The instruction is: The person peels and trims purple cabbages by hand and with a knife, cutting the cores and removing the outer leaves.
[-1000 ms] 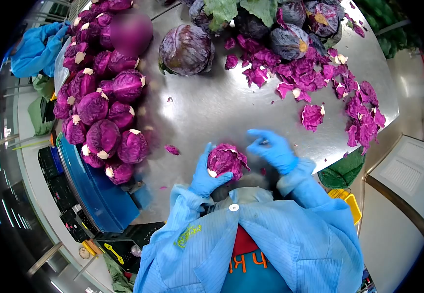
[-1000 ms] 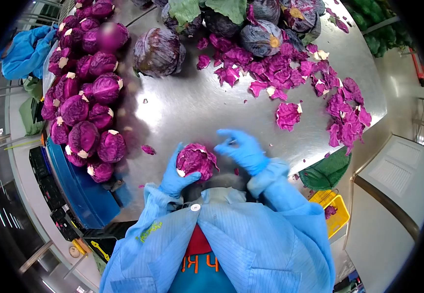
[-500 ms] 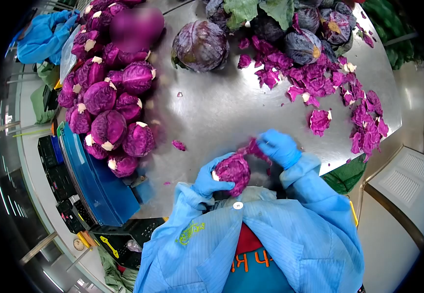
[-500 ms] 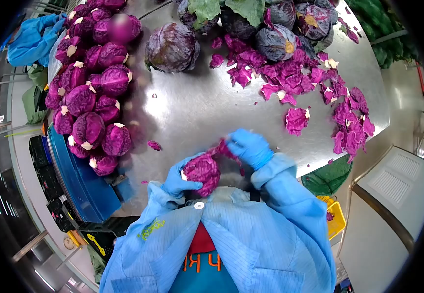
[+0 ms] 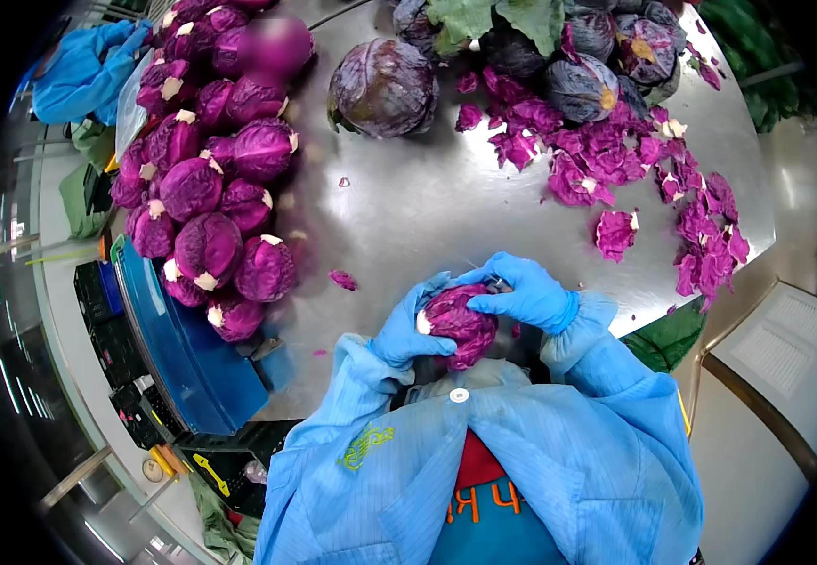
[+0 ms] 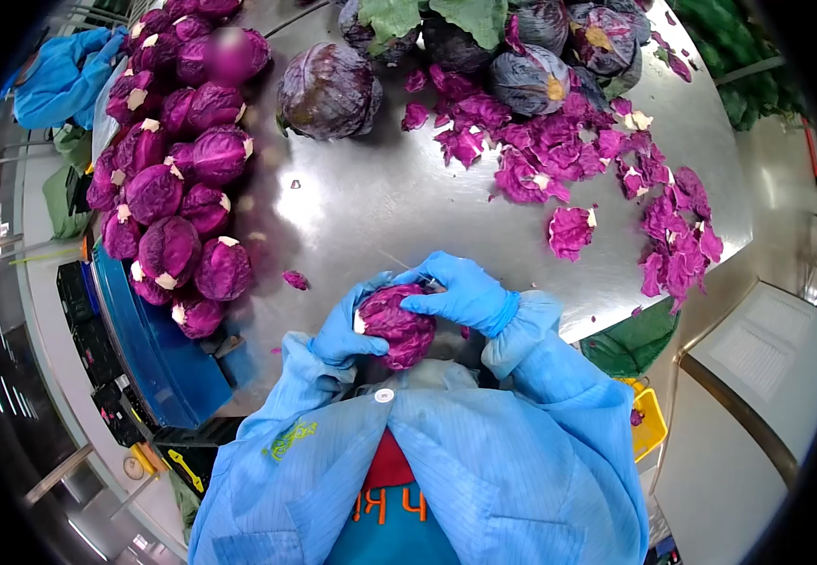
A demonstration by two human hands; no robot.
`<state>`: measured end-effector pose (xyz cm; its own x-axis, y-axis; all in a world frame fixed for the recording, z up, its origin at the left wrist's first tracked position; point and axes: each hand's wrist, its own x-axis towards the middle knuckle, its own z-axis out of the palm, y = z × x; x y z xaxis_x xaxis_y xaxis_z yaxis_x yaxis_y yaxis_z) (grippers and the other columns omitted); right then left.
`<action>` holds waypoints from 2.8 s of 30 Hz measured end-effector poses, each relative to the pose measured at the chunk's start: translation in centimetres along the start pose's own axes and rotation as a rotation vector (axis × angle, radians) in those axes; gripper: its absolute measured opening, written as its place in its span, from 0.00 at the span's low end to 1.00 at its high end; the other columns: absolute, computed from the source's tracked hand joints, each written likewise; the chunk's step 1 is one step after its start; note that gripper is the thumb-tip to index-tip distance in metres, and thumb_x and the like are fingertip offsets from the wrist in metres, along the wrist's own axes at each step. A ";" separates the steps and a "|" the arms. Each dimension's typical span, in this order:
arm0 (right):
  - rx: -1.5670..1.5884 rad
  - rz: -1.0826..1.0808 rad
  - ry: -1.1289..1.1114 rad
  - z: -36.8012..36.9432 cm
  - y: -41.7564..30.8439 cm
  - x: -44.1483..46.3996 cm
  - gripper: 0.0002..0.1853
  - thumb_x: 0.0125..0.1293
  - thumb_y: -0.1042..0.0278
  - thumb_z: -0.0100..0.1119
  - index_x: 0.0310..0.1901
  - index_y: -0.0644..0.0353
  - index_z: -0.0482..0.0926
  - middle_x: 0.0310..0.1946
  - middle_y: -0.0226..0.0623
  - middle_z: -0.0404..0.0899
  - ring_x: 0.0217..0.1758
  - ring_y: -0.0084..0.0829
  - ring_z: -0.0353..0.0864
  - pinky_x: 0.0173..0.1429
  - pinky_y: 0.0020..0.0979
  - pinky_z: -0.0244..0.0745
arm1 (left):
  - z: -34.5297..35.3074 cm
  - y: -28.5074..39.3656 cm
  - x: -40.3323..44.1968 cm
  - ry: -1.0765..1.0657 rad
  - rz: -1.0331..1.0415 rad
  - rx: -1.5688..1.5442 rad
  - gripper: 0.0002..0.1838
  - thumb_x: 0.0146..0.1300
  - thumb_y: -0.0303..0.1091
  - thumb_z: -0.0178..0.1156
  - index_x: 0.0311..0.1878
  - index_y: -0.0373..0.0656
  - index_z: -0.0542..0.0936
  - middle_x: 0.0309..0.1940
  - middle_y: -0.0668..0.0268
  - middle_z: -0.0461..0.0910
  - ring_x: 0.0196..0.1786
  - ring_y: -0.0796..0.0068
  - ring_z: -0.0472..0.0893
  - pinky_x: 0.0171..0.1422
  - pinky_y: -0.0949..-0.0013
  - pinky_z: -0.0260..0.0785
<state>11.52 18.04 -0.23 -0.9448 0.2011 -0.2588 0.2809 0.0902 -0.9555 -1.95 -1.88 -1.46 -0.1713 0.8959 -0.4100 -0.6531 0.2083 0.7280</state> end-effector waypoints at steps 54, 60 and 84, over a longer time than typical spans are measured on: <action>0.157 -0.021 -0.143 -0.5 0.5 -3.6 0.13 0.60 0.71 0.69 0.45 0.61 0.80 0.40 0.37 0.81 0.46 0.27 0.81 0.50 0.29 0.76 | 1.3 2.4 2.7 -0.220 -0.011 1.135 0.48 0.33 0.38 0.77 0.64 0.35 0.71 0.62 0.48 0.72 0.63 0.51 0.73 0.70 0.59 0.64; 0.393 0.039 0.916 -7.5 -4.5 -2.5 0.14 0.65 0.74 0.62 0.51 0.64 0.80 0.48 0.33 0.83 0.28 0.14 0.73 0.33 0.19 0.71 | 0.9 1.9 2.5 -0.153 0.044 1.206 0.51 0.34 0.39 0.79 0.67 0.36 0.67 0.64 0.48 0.70 0.66 0.49 0.70 0.72 0.59 0.61; 0.133 0.039 0.300 0.0 1.4 -2.2 0.20 0.61 0.71 0.67 0.56 0.55 0.81 0.51 0.35 0.78 0.50 0.26 0.77 0.54 0.29 0.74 | 0.8 2.3 4.7 0.122 0.413 1.262 0.60 0.32 0.41 0.80 0.73 0.43 0.60 0.70 0.44 0.59 0.73 0.46 0.59 0.76 0.59 0.53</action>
<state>13.99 17.68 -1.02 -0.8363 0.4822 -0.2607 0.2725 -0.0469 -0.9610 -3.67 3.11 -1.32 -0.2981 0.9539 -0.0355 0.5767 0.2096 0.7896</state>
